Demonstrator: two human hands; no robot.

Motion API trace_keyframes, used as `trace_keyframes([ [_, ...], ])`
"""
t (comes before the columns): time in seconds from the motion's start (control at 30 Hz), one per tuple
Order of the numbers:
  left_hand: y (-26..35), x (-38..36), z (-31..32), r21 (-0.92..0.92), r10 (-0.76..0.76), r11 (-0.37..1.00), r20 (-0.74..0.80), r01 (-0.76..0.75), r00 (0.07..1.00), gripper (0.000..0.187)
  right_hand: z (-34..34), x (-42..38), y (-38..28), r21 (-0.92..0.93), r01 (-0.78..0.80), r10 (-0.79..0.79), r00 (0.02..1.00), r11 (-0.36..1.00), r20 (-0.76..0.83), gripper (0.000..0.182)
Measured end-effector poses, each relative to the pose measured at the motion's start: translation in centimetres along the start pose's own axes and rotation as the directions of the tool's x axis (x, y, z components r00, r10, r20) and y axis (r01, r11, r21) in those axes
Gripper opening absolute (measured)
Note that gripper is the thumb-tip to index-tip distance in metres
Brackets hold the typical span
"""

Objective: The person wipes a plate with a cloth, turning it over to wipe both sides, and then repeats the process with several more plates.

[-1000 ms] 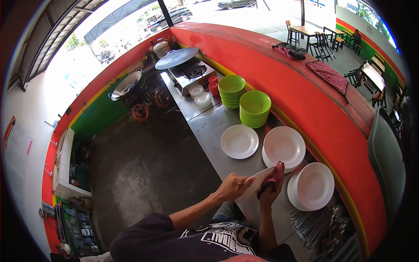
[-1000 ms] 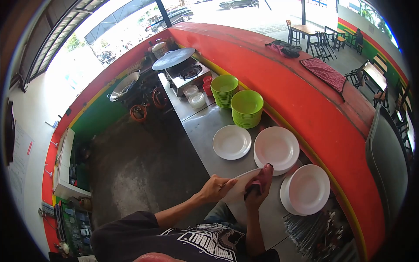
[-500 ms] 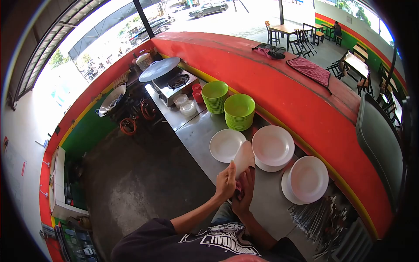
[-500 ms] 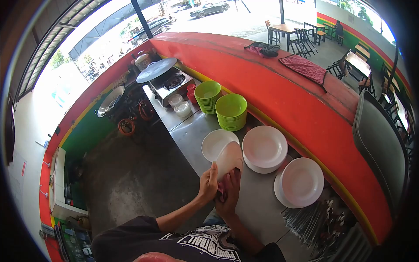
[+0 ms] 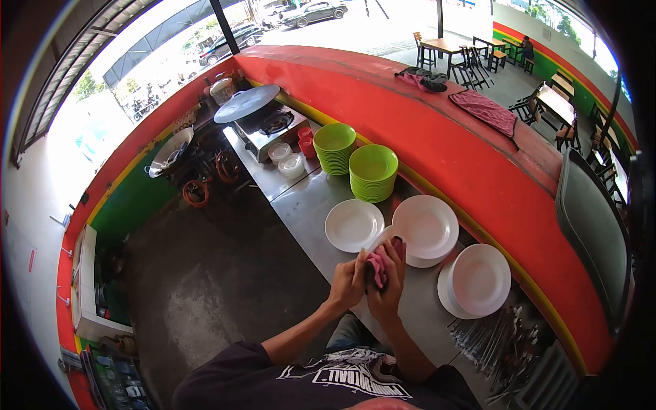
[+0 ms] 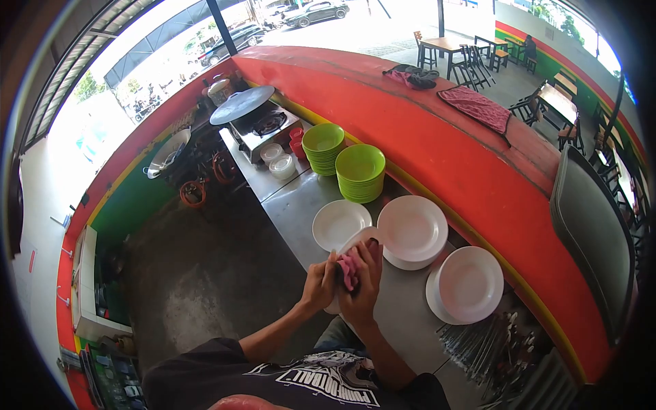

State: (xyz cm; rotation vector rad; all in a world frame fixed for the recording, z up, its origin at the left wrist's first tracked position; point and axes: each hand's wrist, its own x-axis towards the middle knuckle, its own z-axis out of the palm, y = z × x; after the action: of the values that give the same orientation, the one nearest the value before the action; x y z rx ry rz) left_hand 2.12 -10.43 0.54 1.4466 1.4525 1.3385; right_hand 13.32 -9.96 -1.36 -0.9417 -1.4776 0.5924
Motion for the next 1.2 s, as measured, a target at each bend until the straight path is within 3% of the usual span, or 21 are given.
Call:
trace_keyframes([
  [0.03, -0.8, 0.2, -0.4, -0.086, -0.099, 0.992, -0.022, 0.097, 0.995, 0.062, 0.3, -0.6, -0.9, -0.043, 0.070, -0.068, 0.997, 0.997, 0.033, 0.043],
  [0.13, -2.1, 1.3, -0.9, -0.218, -0.081, 0.975, -0.231, 0.030, 0.970, 0.061, 1.1, -3.5, -0.4, -0.132, 0.178, -0.168, 0.982, 0.975, 0.084, 0.042],
  [0.17, -2.1, 1.3, -1.0, -0.172, -0.048, 0.985, -0.309, -0.007, 0.950, 0.059, 1.6, -4.5, 0.4, -0.154, 0.196, -0.184, 0.979, 0.968, 0.093, 0.042],
  [0.27, -2.3, 1.5, -1.9, -0.237, -0.128, 0.971, -0.408, 0.030, 0.904, 0.059, 2.1, -6.0, 3.2, -0.152, 0.193, -0.202, 0.978, 0.969, -0.045, 0.048],
  [0.3, -2.6, 1.6, -1.9, -0.215, -0.088, 0.977, -0.405, -0.001, 0.910, 0.059, 2.5, -6.1, 4.1, 0.097, 0.018, -0.005, 0.991, 0.995, -0.133, 0.047],
  [0.33, -3.0, 1.5, -2.0, -0.193, -0.049, 0.981, -0.401, -0.032, 0.915, 0.060, 3.0, -6.2, 5.0, 0.351, -0.138, 0.207, 0.964, 0.926, -0.167, 0.047],
  [0.4, -3.3, 1.1, -2.3, -0.122, -0.002, 0.992, -0.330, -0.040, 0.944, 0.061, 3.1, -6.1, 6.9, 0.587, -0.315, 0.467, 0.876, 0.746, -0.123, 0.049],
  [0.47, -2.9, 0.2, -2.6, -0.022, 0.001, 1.000, -0.192, -0.006, 0.981, 0.062, 1.6, -4.2, 8.9, 0.588, -0.423, 0.569, 0.818, 0.689, -0.078, 0.054],
  [0.53, -2.0, -0.3, -2.4, 0.095, -0.017, 0.995, -0.075, 0.024, 0.997, 0.061, 0.4, -2.0, 8.3, 0.587, -0.595, 0.707, 0.705, 0.549, 0.052, 0.049],
  [0.6, -1.3, -0.7, -2.2, 0.191, -0.056, 0.980, 0.032, 0.049, 0.998, 0.059, 0.5, -0.7, 8.7, 0.578, -0.590, 0.679, 0.730, 0.564, 0.082, 0.050],
  [0.67, -1.0, -1.0, -1.7, 0.264, -0.110, 0.962, 0.126, 0.074, 0.986, 0.057, 1.1, -0.1, 7.5, 0.316, -0.339, 0.365, 0.931, 0.886, -0.026, 0.050],
  [0.7, -1.6, -1.1, -1.5, 0.273, -0.160, 0.954, 0.125, 0.121, 0.979, 0.053, 1.3, 0.1, 6.1, 0.162, -0.170, 0.178, 0.983, 0.972, -0.034, 0.050],
  [0.8, -3.9, -1.2, -1.6, 0.123, 0.023, 0.992, 0.043, -0.028, 0.999, 0.050, 0.7, 1.0, 2.0, -0.153, 0.177, -0.151, 0.974, 0.972, 0.167, 0.054],
  [0.9, -2.7, -0.8, -1.9, 0.204, 0.159, 0.965, 0.030, -0.162, 0.987, 0.049, 0.7, 2.2, 3.3, -0.092, 0.199, -0.188, 0.976, 0.976, 0.112, 0.051],
  [0.93, -2.1, -0.9, -2.2, 0.199, 0.113, 0.973, 0.018, -0.114, 0.993, 0.049, 0.6, 2.6, 4.0, -0.076, 0.201, -0.195, 0.977, 0.977, 0.085, 0.050],
  [0.97, -1.5, -0.9, -2.6, 0.194, 0.069, 0.979, 0.006, -0.068, 0.998, 0.050, 0.9, 2.8, 5.1, 0.107, 0.016, -0.019, 1.000, 0.994, 0.024, 0.047],
  [1.0, -1.2, -0.9, -2.7, 0.188, 0.025, 0.982, -0.007, -0.023, 1.000, 0.051, 1.4, 2.9, 6.7, 0.293, -0.158, 0.166, 0.986, 0.943, -0.003, 0.044],
  [1.03, -1.3, -1.0, -2.7, 0.170, 0.083, 0.983, -0.078, -0.069, 0.993, 0.052, 1.6, 3.1, 7.5, 0.470, -0.308, 0.347, 0.938, 0.827, 0.005, 0.042],
  [1.1, -1.5, -0.9, -2.3, 0.142, 0.193, 0.976, -0.221, -0.164, 0.956, 0.055, 1.1, 2.9, 8.5, 0.460, -0.683, 0.678, 0.704, 0.567, 0.212, 0.044],
  [1.2, -2.6, -0.1, -1.9, 0.151, 0.242, 0.969, -0.440, -0.194, 0.865, 0.058, 2.8, 0.3, 7.8, 0.482, -0.735, 0.713, 0.645, 0.478, 0.276, 0.049],
])
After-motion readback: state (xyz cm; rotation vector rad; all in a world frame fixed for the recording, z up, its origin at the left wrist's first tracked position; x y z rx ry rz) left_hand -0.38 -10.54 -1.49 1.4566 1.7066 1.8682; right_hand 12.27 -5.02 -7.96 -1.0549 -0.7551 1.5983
